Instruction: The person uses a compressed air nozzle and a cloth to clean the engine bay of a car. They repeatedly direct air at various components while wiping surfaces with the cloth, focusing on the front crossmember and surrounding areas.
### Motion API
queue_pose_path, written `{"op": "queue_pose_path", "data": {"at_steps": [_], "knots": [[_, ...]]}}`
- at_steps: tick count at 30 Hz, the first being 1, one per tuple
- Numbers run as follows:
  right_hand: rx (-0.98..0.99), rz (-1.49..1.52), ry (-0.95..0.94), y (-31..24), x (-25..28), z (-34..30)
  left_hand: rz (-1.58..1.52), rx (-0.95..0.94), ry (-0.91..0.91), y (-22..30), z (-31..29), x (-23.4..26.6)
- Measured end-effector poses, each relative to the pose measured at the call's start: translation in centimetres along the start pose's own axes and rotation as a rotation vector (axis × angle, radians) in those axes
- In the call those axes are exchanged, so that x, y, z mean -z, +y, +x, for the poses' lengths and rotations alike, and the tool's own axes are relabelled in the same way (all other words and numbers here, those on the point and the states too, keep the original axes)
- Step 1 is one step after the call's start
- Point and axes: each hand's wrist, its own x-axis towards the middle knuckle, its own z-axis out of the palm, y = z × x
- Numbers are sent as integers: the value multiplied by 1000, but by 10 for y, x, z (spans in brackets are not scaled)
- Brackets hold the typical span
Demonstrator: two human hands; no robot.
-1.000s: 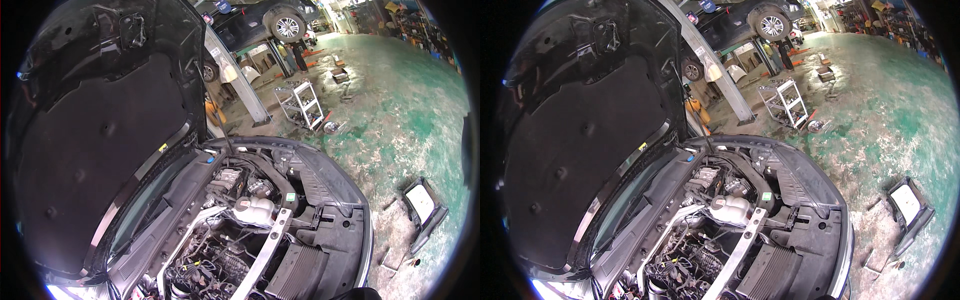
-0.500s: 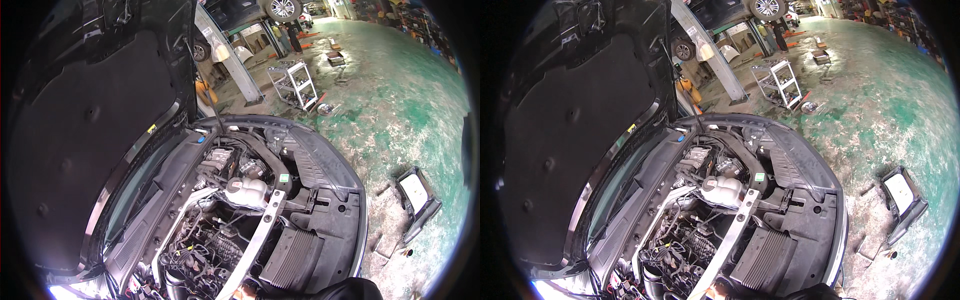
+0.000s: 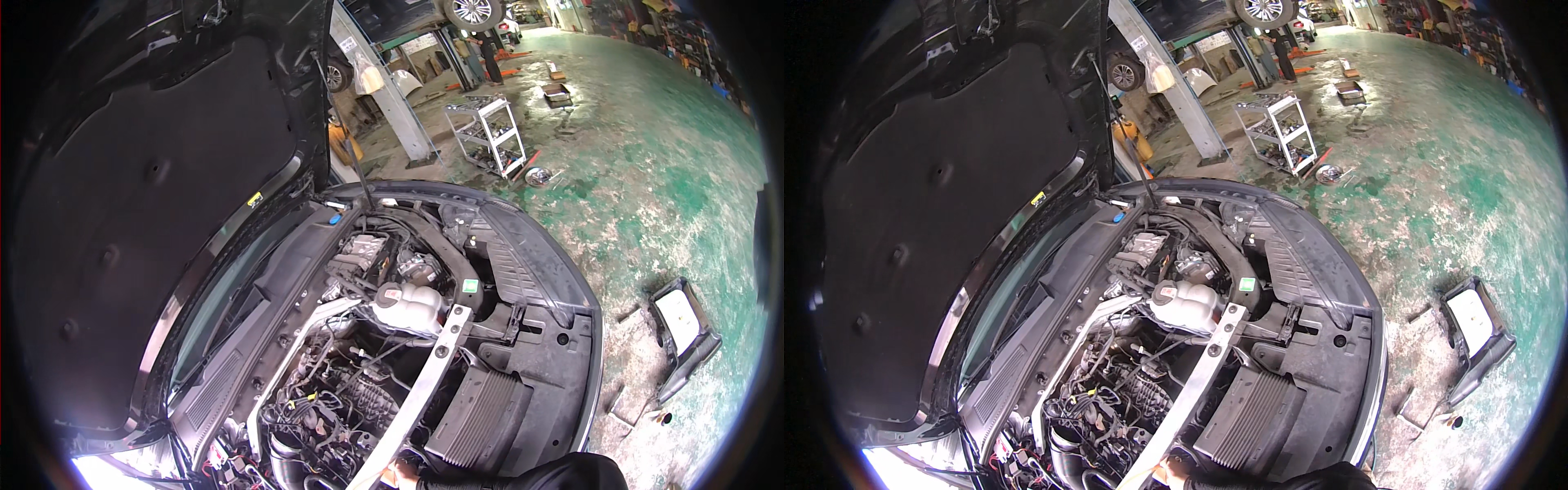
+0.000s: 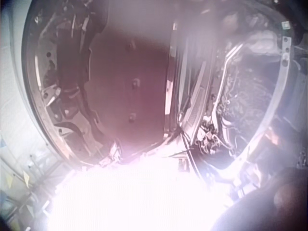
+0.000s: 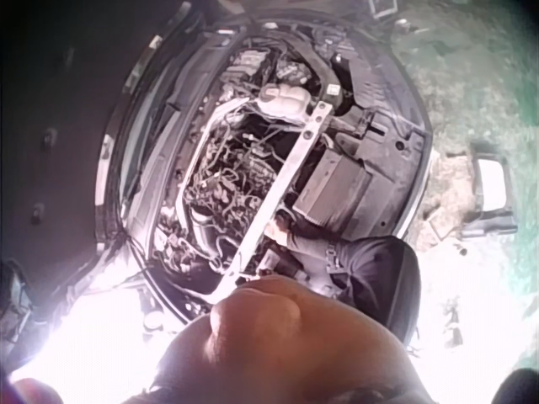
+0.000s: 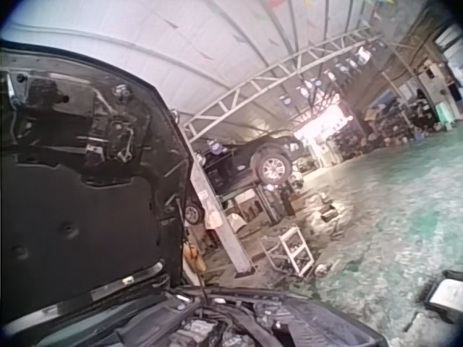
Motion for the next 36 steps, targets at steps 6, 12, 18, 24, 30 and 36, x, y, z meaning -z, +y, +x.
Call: {"op": "queue_pose_path", "data": {"at_steps": [6,12,18,24,30,36], "knots": [[7,-28,-8,9,-1,-5,-27,25,67,-11,-4,25],[22,-63,-14,20,-3,-9,-47,41,113,-16,-9,40],[59,-118,-24,34,-6,-13,-57,49,148,-20,-13,52],[146,-214,-36,53,-7,-19,-63,56,172,-22,-16,61],[279,-326,-46,80,-8,-31,-68,58,190,-24,-21,70],[395,-423,-52,104,-8,-41,-67,59,219,-26,-26,78]]}}
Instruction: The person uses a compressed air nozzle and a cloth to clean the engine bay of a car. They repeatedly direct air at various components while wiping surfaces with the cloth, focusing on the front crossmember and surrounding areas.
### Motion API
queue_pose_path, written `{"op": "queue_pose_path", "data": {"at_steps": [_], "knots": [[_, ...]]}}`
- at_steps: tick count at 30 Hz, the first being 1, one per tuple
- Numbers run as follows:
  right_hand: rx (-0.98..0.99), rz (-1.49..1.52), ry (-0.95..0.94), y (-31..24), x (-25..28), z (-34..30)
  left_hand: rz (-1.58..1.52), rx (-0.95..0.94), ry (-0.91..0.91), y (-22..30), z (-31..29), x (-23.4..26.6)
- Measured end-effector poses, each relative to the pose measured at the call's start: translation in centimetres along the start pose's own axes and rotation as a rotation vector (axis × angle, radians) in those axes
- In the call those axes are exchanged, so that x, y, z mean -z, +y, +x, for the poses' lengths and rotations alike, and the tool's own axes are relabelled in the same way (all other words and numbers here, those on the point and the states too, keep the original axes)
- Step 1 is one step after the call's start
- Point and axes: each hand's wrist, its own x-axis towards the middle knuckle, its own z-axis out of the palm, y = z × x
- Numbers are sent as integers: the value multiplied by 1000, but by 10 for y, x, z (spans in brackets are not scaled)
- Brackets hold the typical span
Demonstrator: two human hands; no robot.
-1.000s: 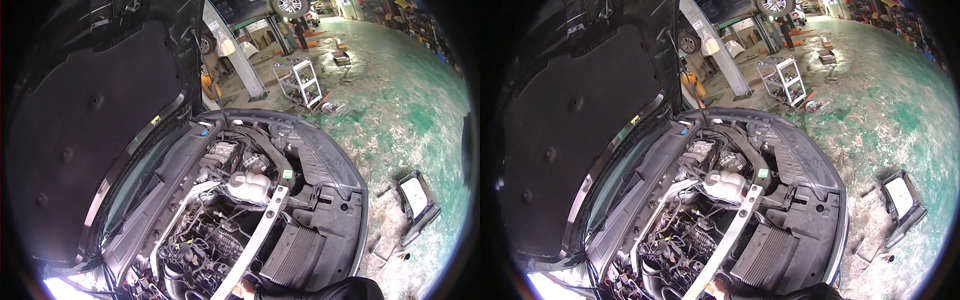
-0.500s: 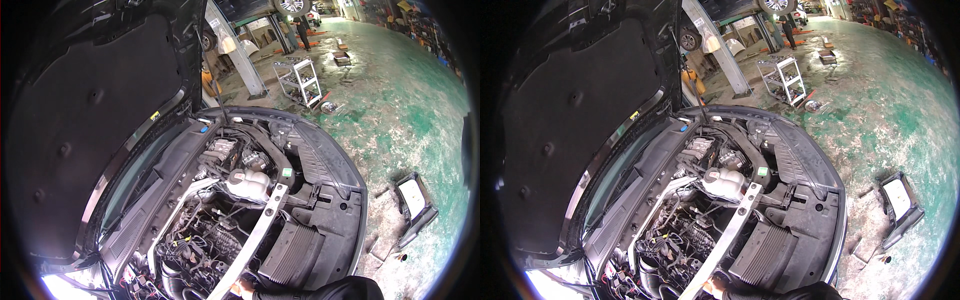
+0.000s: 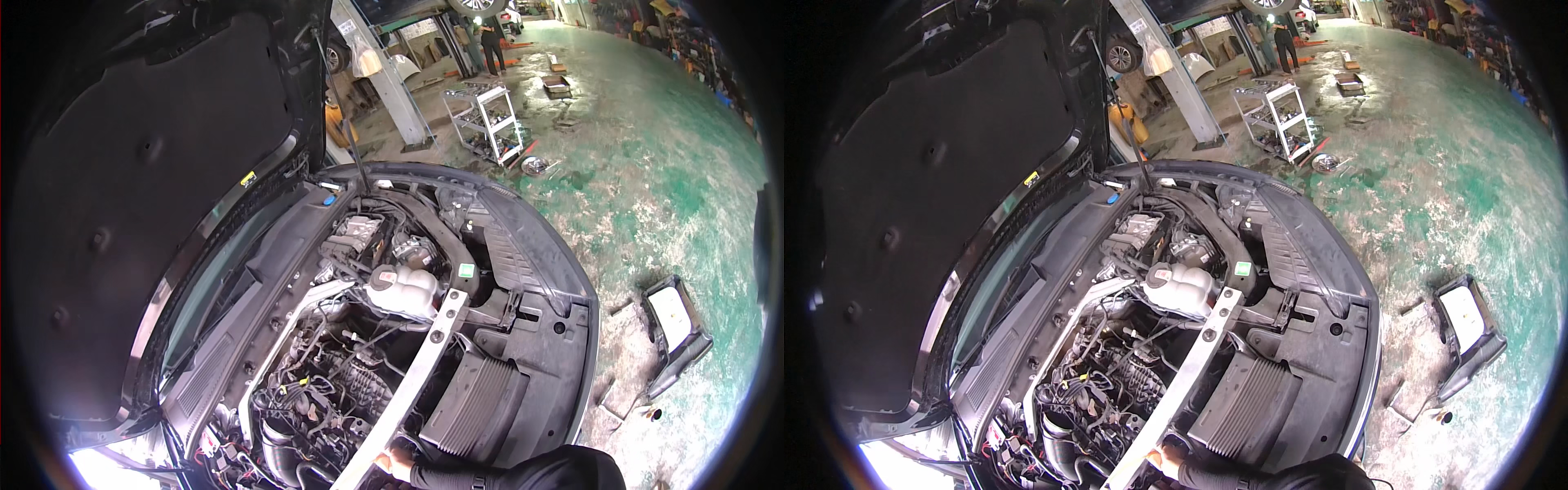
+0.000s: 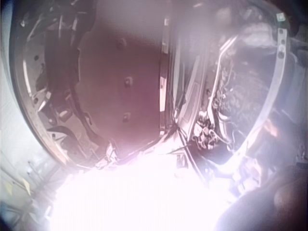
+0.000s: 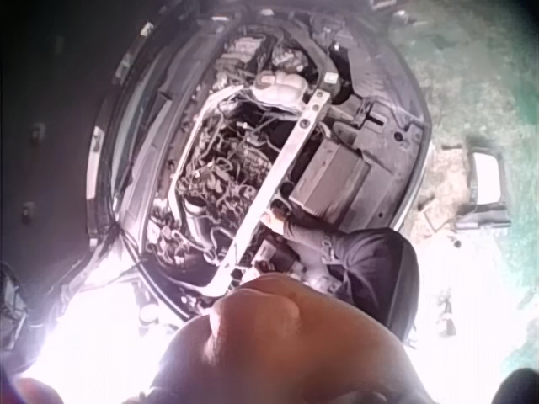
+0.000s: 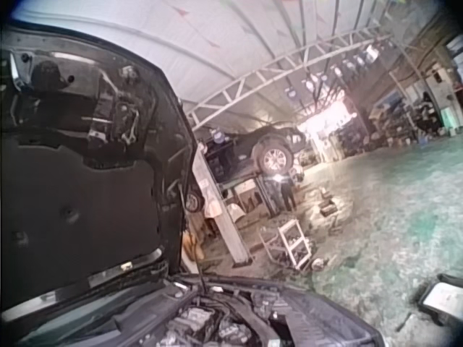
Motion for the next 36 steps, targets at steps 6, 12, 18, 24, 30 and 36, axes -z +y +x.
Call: {"op": "queue_pose_path", "data": {"at_steps": [6,12,18,24,30,36], "knots": [[76,-60,16,7,-5,-11,-2,-1,20,-2,-5,10],[-204,215,-5,-10,-5,-7,-7,-5,40,-2,-10,19],[-603,803,58,-31,2,0,-7,-6,60,-3,-14,29],[-792,1168,186,-40,3,4,-9,-2,87,-5,-19,38],[-885,1330,350,-35,-1,11,-11,8,100,-7,-20,46],[-768,1379,208,-44,-3,1,-19,-19,158,-6,-45,86]]}}
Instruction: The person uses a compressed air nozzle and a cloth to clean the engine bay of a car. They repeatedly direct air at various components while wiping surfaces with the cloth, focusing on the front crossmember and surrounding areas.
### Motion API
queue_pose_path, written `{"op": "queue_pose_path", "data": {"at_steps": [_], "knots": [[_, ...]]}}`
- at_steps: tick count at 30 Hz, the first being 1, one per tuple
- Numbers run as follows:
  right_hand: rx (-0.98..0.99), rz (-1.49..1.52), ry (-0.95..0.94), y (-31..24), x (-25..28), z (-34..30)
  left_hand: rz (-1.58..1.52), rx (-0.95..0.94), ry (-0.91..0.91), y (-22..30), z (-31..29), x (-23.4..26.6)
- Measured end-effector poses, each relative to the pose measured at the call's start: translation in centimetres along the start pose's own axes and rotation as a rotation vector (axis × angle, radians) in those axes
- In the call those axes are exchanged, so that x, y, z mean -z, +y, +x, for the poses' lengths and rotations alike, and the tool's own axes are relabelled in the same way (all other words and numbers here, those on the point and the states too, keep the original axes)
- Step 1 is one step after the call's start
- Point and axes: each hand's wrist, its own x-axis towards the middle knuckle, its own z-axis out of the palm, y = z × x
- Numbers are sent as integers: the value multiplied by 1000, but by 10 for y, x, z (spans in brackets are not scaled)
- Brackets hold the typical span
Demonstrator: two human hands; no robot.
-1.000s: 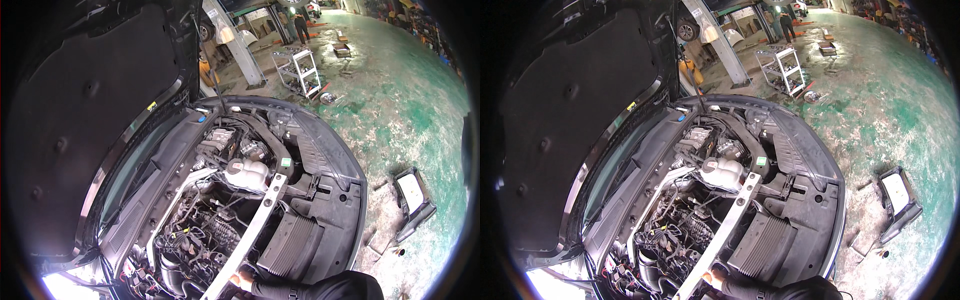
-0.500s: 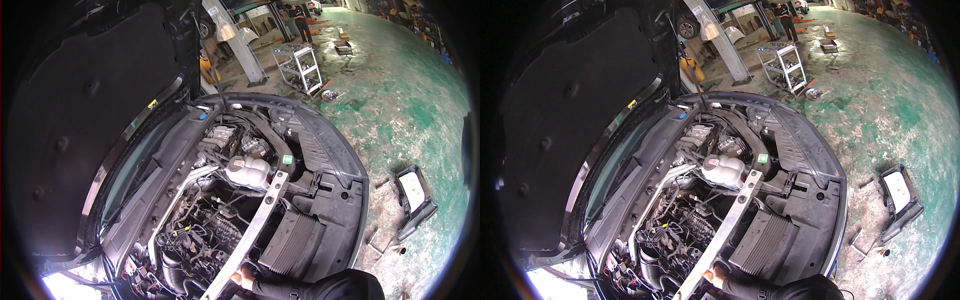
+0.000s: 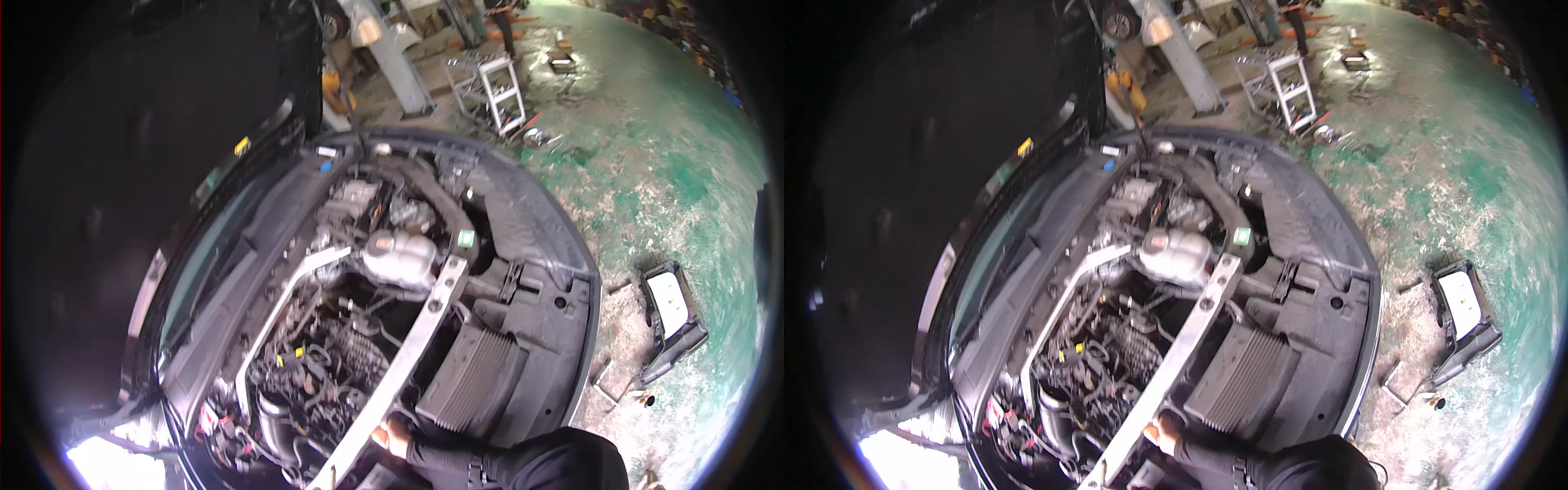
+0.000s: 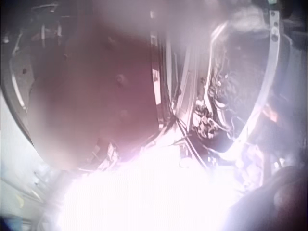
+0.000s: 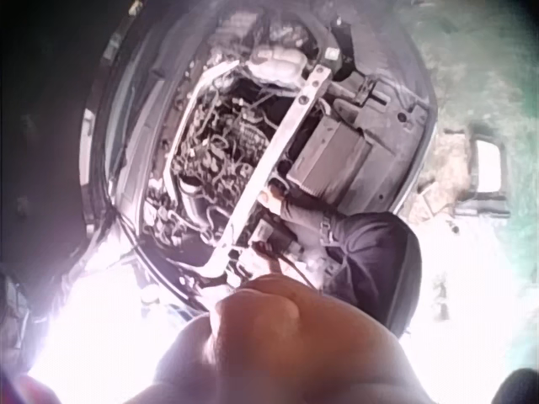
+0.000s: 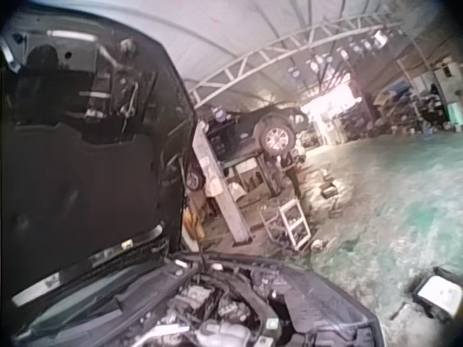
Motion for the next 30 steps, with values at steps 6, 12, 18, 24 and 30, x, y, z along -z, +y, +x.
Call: {"op": "queue_pose_path", "data": {"at_steps": [6,12,18,24,30], "knots": [[56,-91,242,-21,-31,-41,41,-97,-30,4,-32,41],[122,-271,142,-23,-24,-40,-58,-172,-14,5,-37,33],[106,-159,435,-15,-14,-15,-41,-201,-97,7,-39,32],[57,-255,439,-26,-30,-33,-11,-173,-76,12,-43,26],[112,-392,451,-22,-40,-47,27,-190,-63,12,-44,22]]}}
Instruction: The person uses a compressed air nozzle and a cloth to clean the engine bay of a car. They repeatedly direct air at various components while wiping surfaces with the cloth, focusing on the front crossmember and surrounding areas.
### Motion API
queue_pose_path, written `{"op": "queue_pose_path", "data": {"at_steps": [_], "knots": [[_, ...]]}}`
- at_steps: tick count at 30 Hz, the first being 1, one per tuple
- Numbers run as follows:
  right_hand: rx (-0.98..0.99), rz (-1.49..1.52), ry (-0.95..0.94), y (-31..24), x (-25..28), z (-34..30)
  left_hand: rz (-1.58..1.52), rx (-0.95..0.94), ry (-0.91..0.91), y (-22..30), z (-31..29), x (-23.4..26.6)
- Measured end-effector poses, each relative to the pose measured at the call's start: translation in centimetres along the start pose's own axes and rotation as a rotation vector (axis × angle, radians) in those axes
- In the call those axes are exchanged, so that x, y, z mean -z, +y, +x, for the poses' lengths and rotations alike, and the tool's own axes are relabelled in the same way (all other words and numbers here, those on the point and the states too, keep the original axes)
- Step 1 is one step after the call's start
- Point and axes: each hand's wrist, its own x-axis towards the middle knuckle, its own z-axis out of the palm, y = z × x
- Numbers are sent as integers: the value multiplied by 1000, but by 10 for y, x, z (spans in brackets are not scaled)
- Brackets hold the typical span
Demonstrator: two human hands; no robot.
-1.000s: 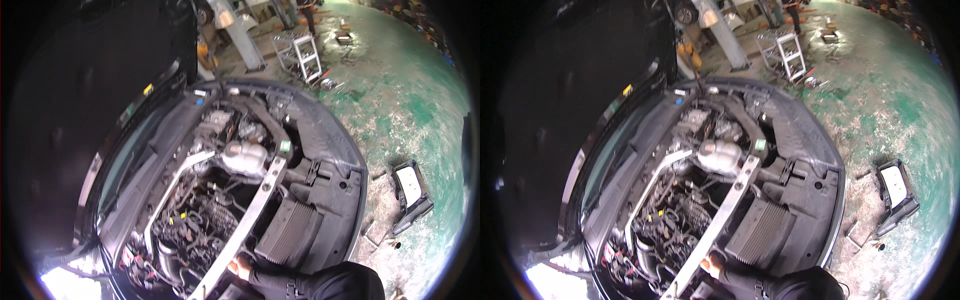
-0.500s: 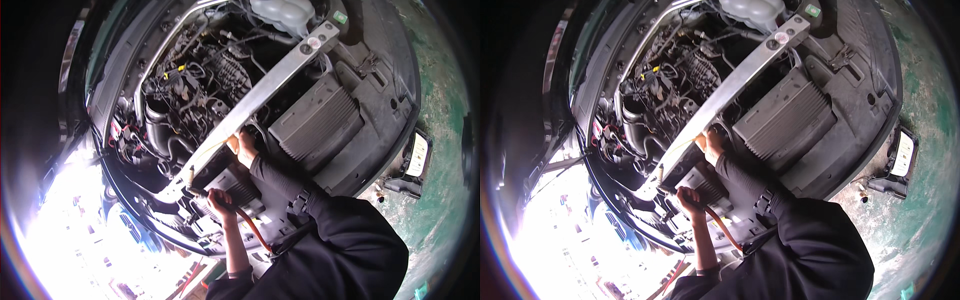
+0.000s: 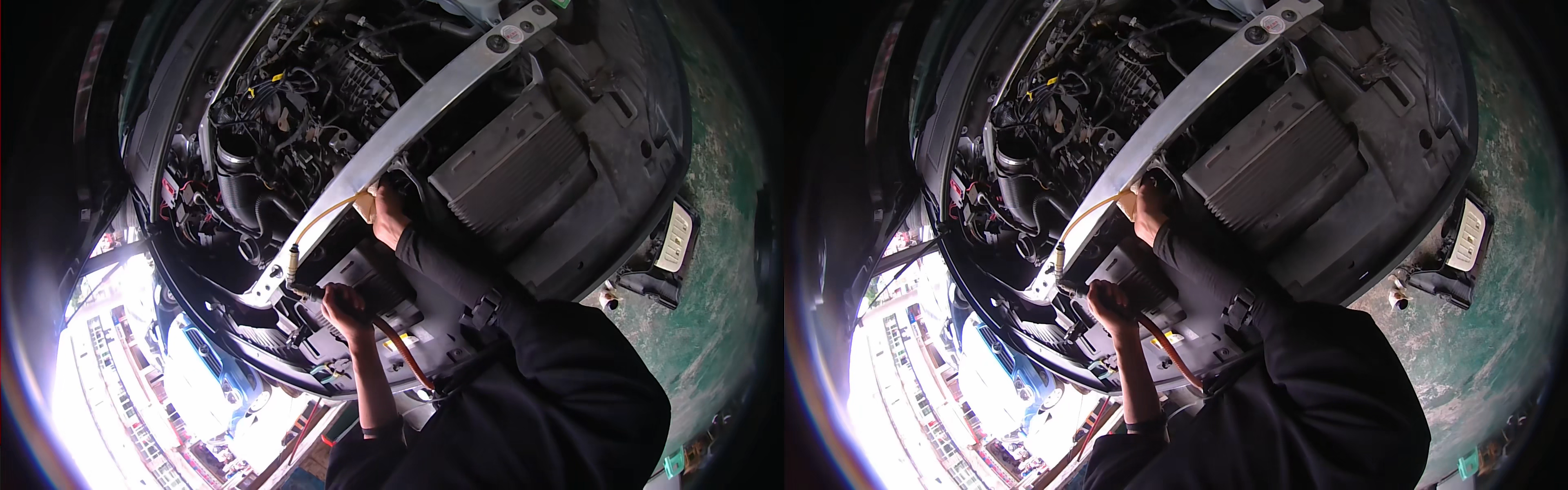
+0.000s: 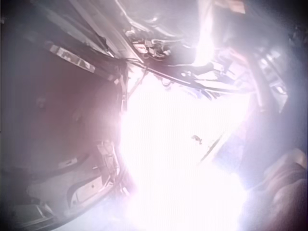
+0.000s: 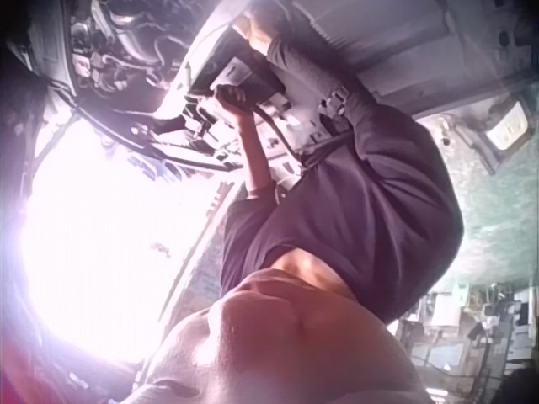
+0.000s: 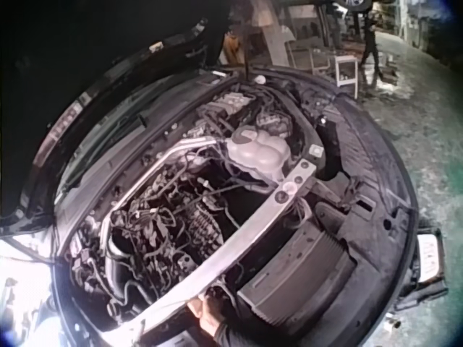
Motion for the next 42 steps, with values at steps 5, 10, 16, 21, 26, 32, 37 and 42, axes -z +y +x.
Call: {"op": "queue_pose_path", "data": {"at_steps": [5,10,16,21,26,32,37,42], "knots": [[-78,22,-197,-7,7,-29,124,-58,75,18,-15,1],[29,-245,-535,-12,18,-68,386,-205,-36,61,-42,11],[-40,-161,-546,-29,8,-80,558,-248,-135,82,-56,-5],[543,-858,-458,-75,15,-91,587,-183,-200,94,-56,-19],[1404,-1191,-369,-132,0,-73,471,-64,-196,104,-39,-21],[1342,-1216,-819,-109,-19,-74,420,-9,-199,121,-25,-30],[1332,-1340,-898,-88,-14,-73,460,-25,-242,123,-27,-37],[1692,-1519,-806,-89,-16,-71,424,9,-231,119,-28,-34]]}}
